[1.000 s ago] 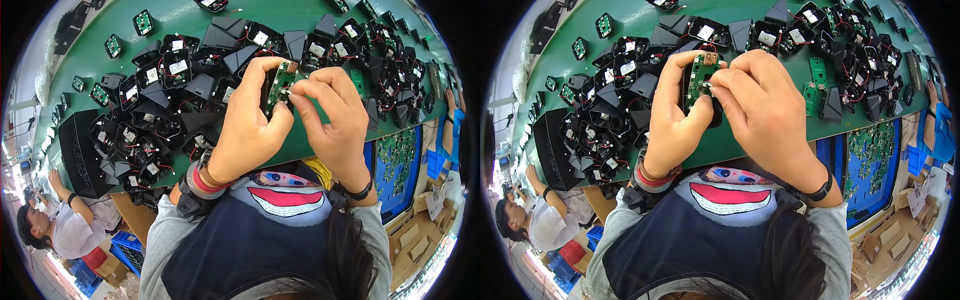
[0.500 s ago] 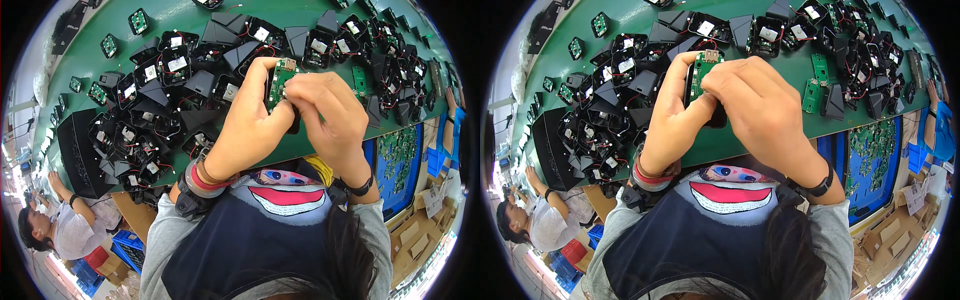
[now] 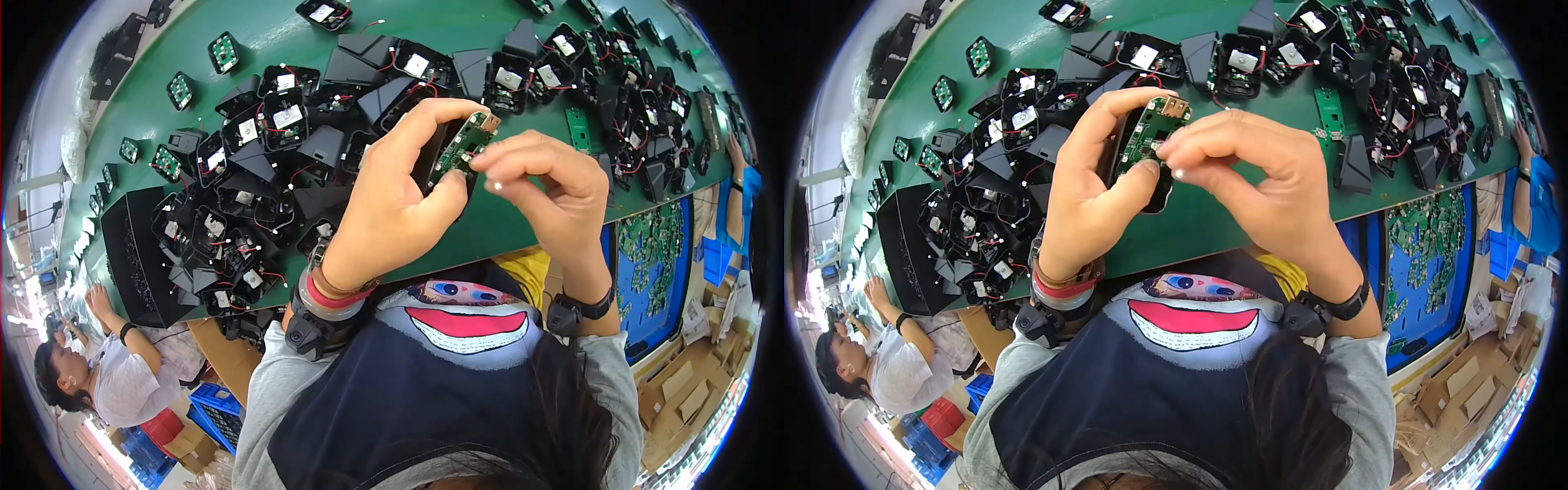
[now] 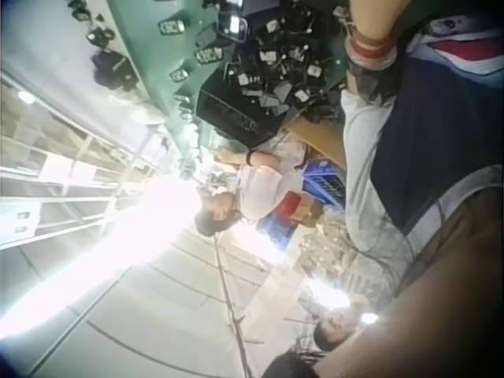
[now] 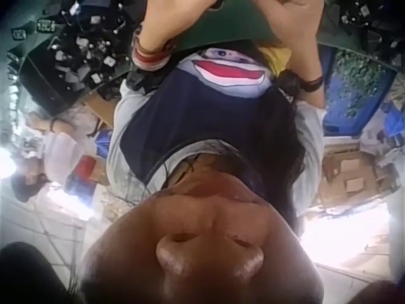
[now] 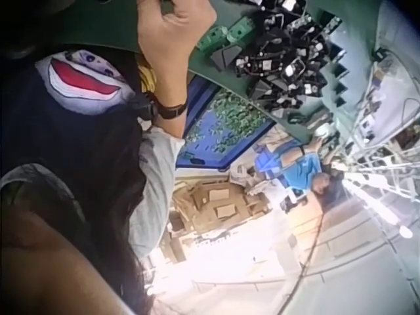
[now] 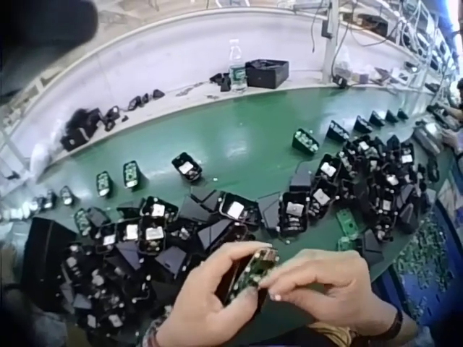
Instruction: Assembling circuit boards into plastic enclosures at a factory workbench.
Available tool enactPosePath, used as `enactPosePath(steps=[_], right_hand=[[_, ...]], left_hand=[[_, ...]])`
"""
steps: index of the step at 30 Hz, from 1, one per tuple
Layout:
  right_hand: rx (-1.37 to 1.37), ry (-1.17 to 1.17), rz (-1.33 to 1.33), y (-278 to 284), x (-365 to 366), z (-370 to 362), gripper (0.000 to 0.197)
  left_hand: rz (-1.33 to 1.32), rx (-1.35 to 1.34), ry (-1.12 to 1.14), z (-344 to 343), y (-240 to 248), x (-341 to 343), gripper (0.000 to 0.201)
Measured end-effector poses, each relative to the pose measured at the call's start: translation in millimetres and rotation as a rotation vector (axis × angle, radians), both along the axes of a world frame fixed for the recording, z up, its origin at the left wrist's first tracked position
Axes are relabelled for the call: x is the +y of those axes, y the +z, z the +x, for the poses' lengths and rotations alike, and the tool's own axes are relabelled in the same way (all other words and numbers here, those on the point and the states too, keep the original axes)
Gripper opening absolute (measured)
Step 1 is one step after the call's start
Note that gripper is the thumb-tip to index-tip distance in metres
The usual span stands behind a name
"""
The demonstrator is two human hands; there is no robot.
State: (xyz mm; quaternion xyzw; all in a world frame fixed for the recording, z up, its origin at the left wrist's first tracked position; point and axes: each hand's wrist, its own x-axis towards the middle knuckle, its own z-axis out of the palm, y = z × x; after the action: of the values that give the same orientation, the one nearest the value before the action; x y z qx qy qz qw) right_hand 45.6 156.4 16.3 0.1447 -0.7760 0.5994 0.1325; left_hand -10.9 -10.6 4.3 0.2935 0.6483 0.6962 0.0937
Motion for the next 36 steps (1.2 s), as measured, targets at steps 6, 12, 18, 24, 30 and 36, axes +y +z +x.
enactPosePath(steps=[6,12,18,24,30,36], right_hand=[[0.366,-0.230,0.443,3,-12,-2,0.014],[0.264,-0.301,0.385,-1,-18,-9,0.018],[-0.294,0.063,-0.351,-8,-18,0,0.004],[0.033,0.156,-0.305,9,-15,-6,0.003],[0.198,0.200,-0.387,-27,-1,-29,0.008],[0.034,0.111,-0.516,24,-7,-24,0.013]], left_hand=[[-0.041,-0.096,0.062,5,2,1,0.040],[-0.251,0.882,0.430,-5,-3,5,0.044],[-0.400,1.167,0.339,-10,20,-14,0.035],[-0.535,1.425,0.134,-8,83,-24,0.035],[-0.818,1.657,0.022,-5,140,4,0.038],[-0.601,1.122,-0.050,-33,112,-14,0.026]])
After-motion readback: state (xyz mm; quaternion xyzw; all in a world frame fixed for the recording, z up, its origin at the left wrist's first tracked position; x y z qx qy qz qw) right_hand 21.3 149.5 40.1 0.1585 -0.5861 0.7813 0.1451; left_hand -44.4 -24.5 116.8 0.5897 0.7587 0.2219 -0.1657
